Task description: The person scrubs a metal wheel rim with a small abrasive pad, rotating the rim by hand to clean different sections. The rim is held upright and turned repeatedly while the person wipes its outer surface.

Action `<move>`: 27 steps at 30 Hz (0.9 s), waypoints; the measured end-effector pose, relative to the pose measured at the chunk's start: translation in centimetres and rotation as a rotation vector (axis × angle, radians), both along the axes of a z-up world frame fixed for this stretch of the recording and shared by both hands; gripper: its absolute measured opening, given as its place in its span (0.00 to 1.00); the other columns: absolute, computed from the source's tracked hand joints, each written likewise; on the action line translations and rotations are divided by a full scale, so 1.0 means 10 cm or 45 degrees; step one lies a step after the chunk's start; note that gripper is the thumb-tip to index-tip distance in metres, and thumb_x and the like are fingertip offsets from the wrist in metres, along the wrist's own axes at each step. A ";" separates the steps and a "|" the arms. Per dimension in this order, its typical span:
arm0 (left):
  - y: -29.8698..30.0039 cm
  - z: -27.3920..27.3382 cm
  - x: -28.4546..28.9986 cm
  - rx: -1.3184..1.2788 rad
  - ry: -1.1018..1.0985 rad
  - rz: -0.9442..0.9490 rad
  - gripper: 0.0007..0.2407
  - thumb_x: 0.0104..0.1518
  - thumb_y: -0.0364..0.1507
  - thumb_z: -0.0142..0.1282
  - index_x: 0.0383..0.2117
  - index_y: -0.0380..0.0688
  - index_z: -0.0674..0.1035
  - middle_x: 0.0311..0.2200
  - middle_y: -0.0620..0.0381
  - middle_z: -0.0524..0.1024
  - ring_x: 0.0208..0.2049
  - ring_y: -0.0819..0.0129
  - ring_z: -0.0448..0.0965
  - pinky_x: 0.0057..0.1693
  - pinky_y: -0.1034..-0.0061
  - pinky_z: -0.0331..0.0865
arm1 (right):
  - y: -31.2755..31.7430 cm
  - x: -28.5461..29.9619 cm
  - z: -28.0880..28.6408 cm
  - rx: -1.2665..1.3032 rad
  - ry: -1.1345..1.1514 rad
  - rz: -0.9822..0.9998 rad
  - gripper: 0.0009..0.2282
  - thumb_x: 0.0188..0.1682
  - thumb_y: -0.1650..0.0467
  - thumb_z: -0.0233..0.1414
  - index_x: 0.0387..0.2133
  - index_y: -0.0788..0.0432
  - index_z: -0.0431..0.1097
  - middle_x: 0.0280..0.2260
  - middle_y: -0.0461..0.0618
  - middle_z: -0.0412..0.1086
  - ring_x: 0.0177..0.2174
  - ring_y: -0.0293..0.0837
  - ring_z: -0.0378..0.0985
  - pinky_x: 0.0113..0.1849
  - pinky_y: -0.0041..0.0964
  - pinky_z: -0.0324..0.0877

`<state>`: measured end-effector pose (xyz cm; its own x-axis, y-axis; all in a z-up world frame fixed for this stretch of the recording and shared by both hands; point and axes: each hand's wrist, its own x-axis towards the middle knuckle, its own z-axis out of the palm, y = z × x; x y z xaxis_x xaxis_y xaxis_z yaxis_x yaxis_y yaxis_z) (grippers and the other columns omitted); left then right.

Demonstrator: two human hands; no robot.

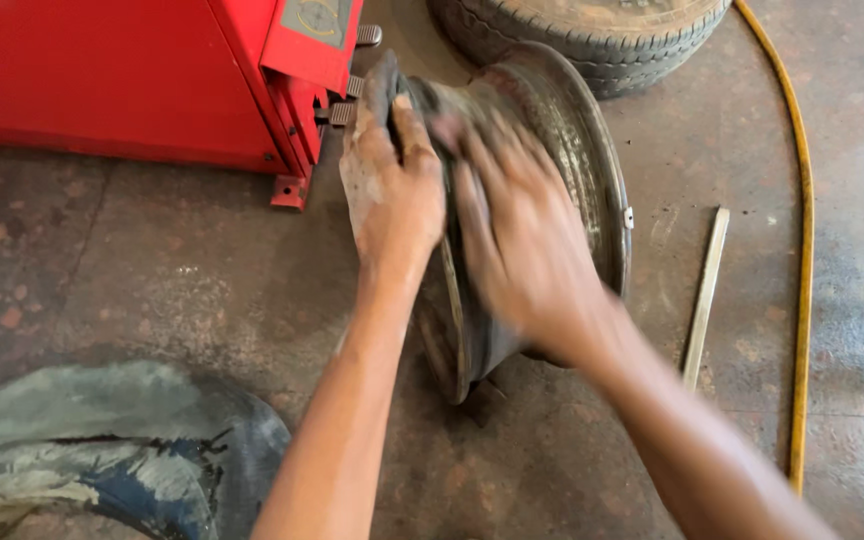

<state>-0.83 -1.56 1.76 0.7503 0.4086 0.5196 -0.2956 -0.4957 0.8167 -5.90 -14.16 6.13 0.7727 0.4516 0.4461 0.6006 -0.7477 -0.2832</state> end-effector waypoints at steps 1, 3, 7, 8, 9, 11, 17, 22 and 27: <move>0.01 0.01 -0.02 -0.047 -0.015 -0.042 0.15 0.73 0.30 0.41 0.62 0.41 0.71 0.61 0.42 0.74 0.62 0.45 0.74 0.66 0.60 0.67 | -0.07 -0.31 0.00 -0.030 -0.102 -0.009 0.22 0.64 0.68 0.31 0.64 0.71 0.60 0.63 0.74 0.60 0.65 0.66 0.60 0.65 0.61 0.50; -0.03 -0.04 -0.12 -0.170 -0.032 -0.125 0.15 0.73 0.29 0.40 0.63 0.40 0.70 0.62 0.42 0.73 0.63 0.45 0.73 0.66 0.60 0.68 | -0.09 -0.41 -0.04 -0.092 -0.130 -0.033 0.23 0.63 0.67 0.31 0.64 0.71 0.60 0.62 0.73 0.61 0.64 0.66 0.60 0.65 0.60 0.50; -0.03 -0.06 -0.18 -0.092 0.015 -0.092 0.16 0.71 0.30 0.41 0.63 0.41 0.70 0.60 0.42 0.74 0.62 0.45 0.74 0.66 0.60 0.67 | 0.08 0.42 0.09 -0.273 0.142 -0.132 0.23 0.64 0.64 0.29 0.62 0.66 0.63 0.60 0.70 0.65 0.63 0.61 0.64 0.67 0.57 0.50; -0.01 -0.04 -0.14 -0.026 0.046 -0.048 0.16 0.71 0.30 0.43 0.62 0.41 0.72 0.59 0.43 0.75 0.61 0.45 0.75 0.66 0.60 0.67 | 0.15 0.59 0.18 -0.382 0.303 -0.221 0.24 0.64 0.63 0.28 0.60 0.64 0.65 0.59 0.68 0.67 0.62 0.60 0.67 0.68 0.53 0.52; 0.02 -0.03 -0.12 0.040 0.076 -0.004 0.15 0.70 0.30 0.44 0.61 0.42 0.73 0.58 0.43 0.76 0.59 0.45 0.75 0.65 0.59 0.67 | 0.19 0.67 0.23 -0.492 0.464 -0.308 0.25 0.64 0.61 0.27 0.59 0.63 0.67 0.58 0.65 0.70 0.61 0.58 0.69 0.70 0.50 0.53; 0.01 -0.03 -0.07 0.113 -0.019 0.069 0.15 0.70 0.30 0.45 0.61 0.42 0.73 0.58 0.44 0.76 0.59 0.45 0.75 0.66 0.58 0.66 | 0.02 0.19 0.12 -0.262 0.053 -0.132 0.25 0.65 0.63 0.28 0.60 0.70 0.65 0.59 0.70 0.66 0.62 0.63 0.64 0.66 0.56 0.51; -0.02 -0.14 0.04 0.049 -0.023 0.071 0.15 0.70 0.31 0.46 0.59 0.39 0.74 0.57 0.41 0.76 0.58 0.43 0.75 0.64 0.57 0.66 | -0.08 0.32 0.01 -0.261 -0.052 -0.076 0.24 0.64 0.63 0.31 0.56 0.72 0.67 0.58 0.71 0.66 0.64 0.64 0.59 0.65 0.58 0.46; 0.06 -0.17 0.30 0.182 0.078 0.220 0.15 0.66 0.33 0.50 0.54 0.38 0.77 0.51 0.43 0.79 0.52 0.44 0.77 0.60 0.57 0.67 | 0.01 0.31 -0.05 -0.188 -0.062 -0.068 0.23 0.63 0.65 0.32 0.60 0.72 0.63 0.61 0.72 0.63 0.66 0.64 0.55 0.67 0.56 0.45; 0.05 -0.47 0.60 0.256 -0.161 0.243 0.14 0.71 0.33 0.47 0.55 0.39 0.76 0.51 0.44 0.80 0.51 0.47 0.80 0.60 0.60 0.70 | -0.01 -0.80 -0.49 0.011 -0.131 -0.185 0.25 0.64 0.64 0.28 0.64 0.72 0.58 0.65 0.72 0.58 0.68 0.65 0.53 0.68 0.63 0.45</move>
<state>5.16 -1.01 -2.97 0.5941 0.4155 0.6888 -0.2747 -0.7000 0.6592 -13.90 -14.22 1.28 0.7797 0.3343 0.5294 0.5125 -0.8265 -0.2329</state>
